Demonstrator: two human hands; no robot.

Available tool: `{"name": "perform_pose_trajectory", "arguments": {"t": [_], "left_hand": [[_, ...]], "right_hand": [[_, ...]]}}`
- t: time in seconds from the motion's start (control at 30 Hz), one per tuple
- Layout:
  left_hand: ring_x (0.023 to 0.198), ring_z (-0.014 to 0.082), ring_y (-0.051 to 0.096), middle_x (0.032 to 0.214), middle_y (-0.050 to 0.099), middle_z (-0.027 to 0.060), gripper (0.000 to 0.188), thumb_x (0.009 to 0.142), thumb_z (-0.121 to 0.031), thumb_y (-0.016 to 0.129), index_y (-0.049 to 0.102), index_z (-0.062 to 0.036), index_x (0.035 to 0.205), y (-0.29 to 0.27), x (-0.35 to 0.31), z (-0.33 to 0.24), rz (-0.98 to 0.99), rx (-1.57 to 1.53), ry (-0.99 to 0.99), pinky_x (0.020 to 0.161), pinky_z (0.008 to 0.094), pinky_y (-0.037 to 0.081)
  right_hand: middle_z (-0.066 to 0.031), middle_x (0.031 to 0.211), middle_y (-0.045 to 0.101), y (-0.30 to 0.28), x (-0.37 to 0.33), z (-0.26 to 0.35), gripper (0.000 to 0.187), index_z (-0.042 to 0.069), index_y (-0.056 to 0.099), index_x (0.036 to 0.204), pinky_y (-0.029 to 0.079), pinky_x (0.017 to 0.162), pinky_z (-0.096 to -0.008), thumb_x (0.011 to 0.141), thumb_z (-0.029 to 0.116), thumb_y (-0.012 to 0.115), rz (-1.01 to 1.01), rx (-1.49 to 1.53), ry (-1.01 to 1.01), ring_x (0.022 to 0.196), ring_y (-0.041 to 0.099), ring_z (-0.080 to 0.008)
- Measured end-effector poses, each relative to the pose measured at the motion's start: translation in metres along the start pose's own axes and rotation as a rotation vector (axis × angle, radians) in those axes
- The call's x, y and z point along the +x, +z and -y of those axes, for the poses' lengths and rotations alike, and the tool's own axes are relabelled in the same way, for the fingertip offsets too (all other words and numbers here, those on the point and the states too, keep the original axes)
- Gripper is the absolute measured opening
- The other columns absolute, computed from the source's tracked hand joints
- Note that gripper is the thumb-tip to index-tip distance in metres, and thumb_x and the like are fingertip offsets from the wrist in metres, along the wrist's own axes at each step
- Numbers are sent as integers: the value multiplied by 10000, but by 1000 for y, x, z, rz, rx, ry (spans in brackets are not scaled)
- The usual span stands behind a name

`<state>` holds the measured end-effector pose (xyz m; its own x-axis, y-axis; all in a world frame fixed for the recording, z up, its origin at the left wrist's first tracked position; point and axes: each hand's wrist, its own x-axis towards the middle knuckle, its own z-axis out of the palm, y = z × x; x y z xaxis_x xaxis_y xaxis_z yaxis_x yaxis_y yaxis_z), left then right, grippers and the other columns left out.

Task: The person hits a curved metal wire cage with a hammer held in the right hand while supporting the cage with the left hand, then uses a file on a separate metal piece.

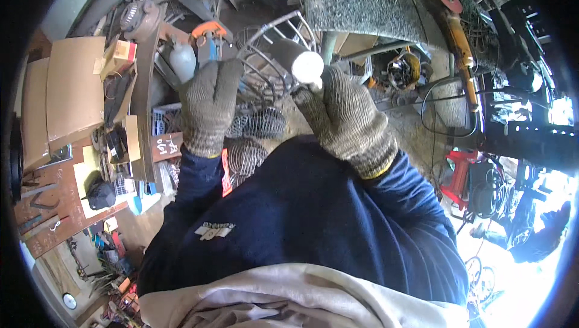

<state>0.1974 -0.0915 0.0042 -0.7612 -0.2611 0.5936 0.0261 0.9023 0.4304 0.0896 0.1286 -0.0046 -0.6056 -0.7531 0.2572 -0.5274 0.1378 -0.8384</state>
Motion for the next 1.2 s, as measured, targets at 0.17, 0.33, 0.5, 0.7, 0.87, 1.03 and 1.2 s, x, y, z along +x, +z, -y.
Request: {"name": "perform_pose_trajectory", "arguments": {"t": [0.17, 0.33, 0.5, 0.7, 0.87, 1.03, 1.2], "left_hand": [[570, 292, 605, 650, 598, 130, 190, 905, -211, 668, 646, -38, 829, 10, -4, 4, 18, -38, -23, 541, 371, 460], [495, 256, 549, 549, 525, 131, 234, 913, -229, 665, 648, -36, 783, 1, -7, 6, 18, -35, -98, 517, 379, 425], [633, 204, 636, 714, 664, 120, 191, 928, -185, 641, 698, -5, 900, 1, -11, 26, -67, -443, -272, 599, 327, 484], [882, 274, 676, 999, 691, 138, 245, 846, -18, 636, 714, -78, 1071, -3, -23, 35, 43, -611, -315, 736, 380, 534], [892, 289, 679, 1012, 694, 135, 341, 825, 18, 633, 700, -112, 1132, 10, -16, 40, -45, -189, 242, 769, 389, 546], [912, 302, 677, 1053, 690, 138, 336, 835, 4, 622, 693, -117, 1140, 8, -3, 24, 116, -285, 288, 789, 382, 545], [861, 203, 683, 950, 711, 99, 214, 893, -108, 662, 678, -38, 1094, 12, 12, 12, 369, -735, -206, 803, 312, 539]], "right_hand": [[-196, 903, 656, 2, -3, 16, 456, -31, 533, 1182, 551, 672, -391, 868, 254, 701, -75, 48, -69, 809, 683, -351], [-174, 908, 679, 15, 0, -10, 480, -41, 486, 1248, 573, 693, -381, 902, 237, 672, -54, -6, 95, 811, 702, -338], [-166, 1278, 583, 11, 7, -14, 492, -48, 431, 1365, 460, 974, -329, 937, 99, 623, -283, 419, -35, 1156, 571, -206], [-107, 1256, 595, -7, 3, -49, 417, -8, 445, 1366, 468, 943, -312, 1002, 174, 538, -455, 235, 182, 1085, 584, -170], [-32, 1088, 627, -6, -6, -52, 349, 25, 505, 1304, 490, 837, -279, 1017, 220, 535, -327, 684, 277, 949, 583, -100], [-31, 996, 635, -1, -5, -57, 307, 36, 550, 1216, 497, 694, -245, 976, 216, 613, -511, 613, 294, 808, 586, -88], [-15, 915, 632, 1, -10, -62, 277, 31, 570, 1130, 490, 631, -248, 933, 195, 675, -566, 616, 256, 725, 579, -86]]}}
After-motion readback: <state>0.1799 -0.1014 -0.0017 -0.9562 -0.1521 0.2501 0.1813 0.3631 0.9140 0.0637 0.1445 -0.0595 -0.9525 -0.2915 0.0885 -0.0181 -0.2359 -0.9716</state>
